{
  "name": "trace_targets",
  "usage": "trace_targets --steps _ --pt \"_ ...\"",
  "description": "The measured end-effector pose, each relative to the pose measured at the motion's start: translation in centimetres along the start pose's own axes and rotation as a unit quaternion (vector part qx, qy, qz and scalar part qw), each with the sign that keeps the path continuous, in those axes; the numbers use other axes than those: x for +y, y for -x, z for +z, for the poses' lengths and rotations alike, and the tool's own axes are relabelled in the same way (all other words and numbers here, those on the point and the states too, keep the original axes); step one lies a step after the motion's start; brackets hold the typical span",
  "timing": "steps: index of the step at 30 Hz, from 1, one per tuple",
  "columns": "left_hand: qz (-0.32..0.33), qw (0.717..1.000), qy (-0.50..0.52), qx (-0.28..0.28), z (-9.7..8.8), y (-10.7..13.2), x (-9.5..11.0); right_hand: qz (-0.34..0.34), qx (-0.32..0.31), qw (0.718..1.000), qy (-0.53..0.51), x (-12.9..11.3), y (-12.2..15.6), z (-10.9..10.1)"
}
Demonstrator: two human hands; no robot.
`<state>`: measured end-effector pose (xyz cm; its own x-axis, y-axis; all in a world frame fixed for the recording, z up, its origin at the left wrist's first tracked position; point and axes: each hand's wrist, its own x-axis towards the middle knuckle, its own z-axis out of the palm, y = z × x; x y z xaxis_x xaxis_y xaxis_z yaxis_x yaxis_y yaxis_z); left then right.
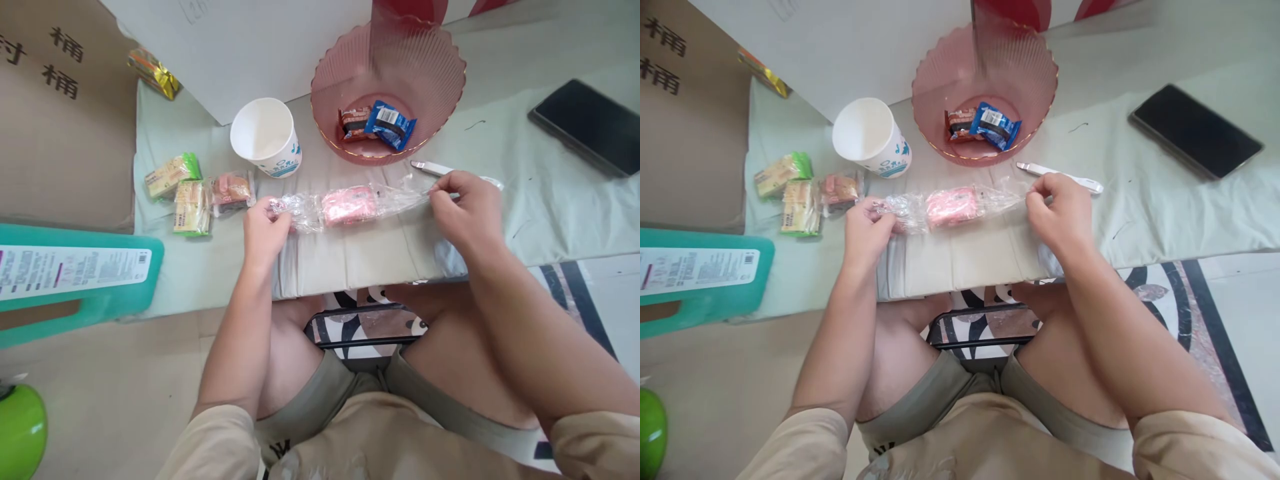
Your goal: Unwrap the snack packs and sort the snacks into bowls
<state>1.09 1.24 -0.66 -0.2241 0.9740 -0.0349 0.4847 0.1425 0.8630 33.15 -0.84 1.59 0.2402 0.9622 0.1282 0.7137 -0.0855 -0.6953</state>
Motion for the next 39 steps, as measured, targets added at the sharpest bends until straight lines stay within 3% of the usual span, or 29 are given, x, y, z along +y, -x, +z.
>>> trace_targets --steps 3,6,10,14,17,23,28,31,36,39 --pt "0.059 0.998 -0.013 0.01 -0.2 0.3 0.4 -0.121 -0.01 0.993 0.001 -0.6 0.5 0.1" --pt "0.111 0.993 -0.039 -0.021 -0.3 0.7 1.3 -0.219 -0.082 0.972 0.017 -1.2 0.9 0.9" --pt "0.168 0.982 -0.086 -0.022 -0.7 1.1 2.0 -0.214 -0.129 0.967 0.04 -1.1 0.7 1.8" --pt "0.156 0.983 -0.09 -0.015 -1.2 1.3 2.0 -0.197 -0.111 0.974 0.024 -1.6 0.9 1.1" --pt "0.161 0.983 -0.084 0.003 -1.2 1.5 2.0 -0.224 -0.092 0.97 0.029 -2.4 1.7 0.3" --pt "0.228 0.952 -0.169 -0.11 -0.5 2.4 2.4 -0.262 -0.118 0.956 0.067 -3.0 3.3 0.2" --pt "0.274 0.949 -0.136 -0.081 -0.9 3.4 3.6 -0.285 -0.132 0.946 0.086 -2.8 3.7 0.3" --pt "0.304 0.942 -0.123 -0.078 -1.4 4.2 4.4 -0.307 -0.17 0.932 0.089 -2.8 3.7 0.0" --pt "0.289 0.922 -0.221 -0.134 -1.3 4.8 4.5 -0.382 -0.275 0.878 0.087 -3.0 4.2 -0.2" --pt "0.293 0.912 -0.245 -0.149 -1.1 4.9 4.4 -0.393 -0.329 0.856 0.065 -3.1 4.6 -0.2"
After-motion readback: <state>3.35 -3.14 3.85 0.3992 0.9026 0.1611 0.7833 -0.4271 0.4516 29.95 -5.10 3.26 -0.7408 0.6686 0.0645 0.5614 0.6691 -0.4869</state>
